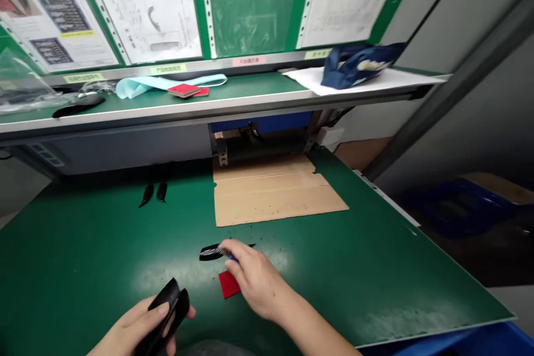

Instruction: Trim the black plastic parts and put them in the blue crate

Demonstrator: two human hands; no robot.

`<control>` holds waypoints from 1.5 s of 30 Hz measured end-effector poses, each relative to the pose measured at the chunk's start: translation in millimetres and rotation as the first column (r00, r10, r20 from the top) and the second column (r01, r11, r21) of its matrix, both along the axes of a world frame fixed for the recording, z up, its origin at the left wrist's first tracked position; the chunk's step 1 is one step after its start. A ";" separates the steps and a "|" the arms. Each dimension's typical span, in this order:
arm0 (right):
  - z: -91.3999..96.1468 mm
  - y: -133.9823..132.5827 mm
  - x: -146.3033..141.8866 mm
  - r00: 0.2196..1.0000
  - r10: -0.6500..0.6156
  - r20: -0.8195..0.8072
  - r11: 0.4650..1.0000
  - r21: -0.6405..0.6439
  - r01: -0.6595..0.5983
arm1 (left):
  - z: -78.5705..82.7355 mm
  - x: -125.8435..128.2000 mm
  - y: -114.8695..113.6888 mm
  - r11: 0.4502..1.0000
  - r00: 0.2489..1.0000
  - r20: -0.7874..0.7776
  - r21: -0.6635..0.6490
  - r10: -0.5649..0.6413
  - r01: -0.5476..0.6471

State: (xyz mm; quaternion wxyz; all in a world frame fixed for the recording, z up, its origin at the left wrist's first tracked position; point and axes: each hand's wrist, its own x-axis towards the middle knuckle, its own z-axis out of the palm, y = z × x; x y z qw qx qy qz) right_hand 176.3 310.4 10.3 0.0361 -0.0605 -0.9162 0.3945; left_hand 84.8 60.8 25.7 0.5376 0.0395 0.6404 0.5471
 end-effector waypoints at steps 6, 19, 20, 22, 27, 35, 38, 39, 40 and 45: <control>29.0 -47.9 -3.7 0.919 0.377 -0.115 0.902 0.271 -0.336 | 4.7 8.3 -10.2 0.998 0.999 -0.003 0.048 -0.043 0.043; 11.0 -62.7 -5.3 0.918 0.391 -0.069 0.775 0.562 -0.288 | 9.4 15.3 -10.7 0.975 0.977 0.018 0.067 -0.212 0.211; 10.7 -62.7 -5.3 0.916 0.395 -0.064 0.768 0.571 -0.291 | 10.3 15.6 -9.8 0.972 0.974 -0.002 0.052 -0.227 0.227; 10.9 -62.5 -5.3 0.914 0.403 -0.050 0.755 0.582 -0.301 | 12.6 16.3 -8.0 0.966 0.964 -0.064 -0.009 -0.259 0.258; 11.2 -63.4 -4.1 0.895 0.446 -0.020 0.726 0.593 -0.348 | 17.7 18.0 -4.5 0.942 0.907 -0.255 -0.114 -0.336 0.317; 7.6 -47.5 -5.7 0.841 0.540 0.035 0.831 -0.178 -0.526 | 25.6 22.1 -7.6 0.951 0.905 -0.316 -0.210 -0.285 0.226; 12.2 -45.5 -3.9 0.913 0.390 0.117 0.838 -0.457 -0.299 | 26.0 22.2 -9.6 0.955 0.904 -0.350 -0.251 -0.245 0.161; 13.6 -46.6 -2.9 0.936 0.331 0.119 0.856 -0.456 -0.245 | 24.8 22.0 -10.1 0.956 0.906 -0.353 -0.253 -0.233 0.147; 14.5 -48.3 -1.8 0.951 0.293 0.099 0.877 -0.423 -0.226 | 23.1 21.7 -10.4 0.959 0.911 -0.348 -0.245 -0.221 0.139; 13.4 -54.3 1.4 0.927 0.375 -0.020 0.927 0.009 -0.375 | 11.9 19.6 -9.4 0.973 0.943 -0.252 -0.127 -0.218 0.191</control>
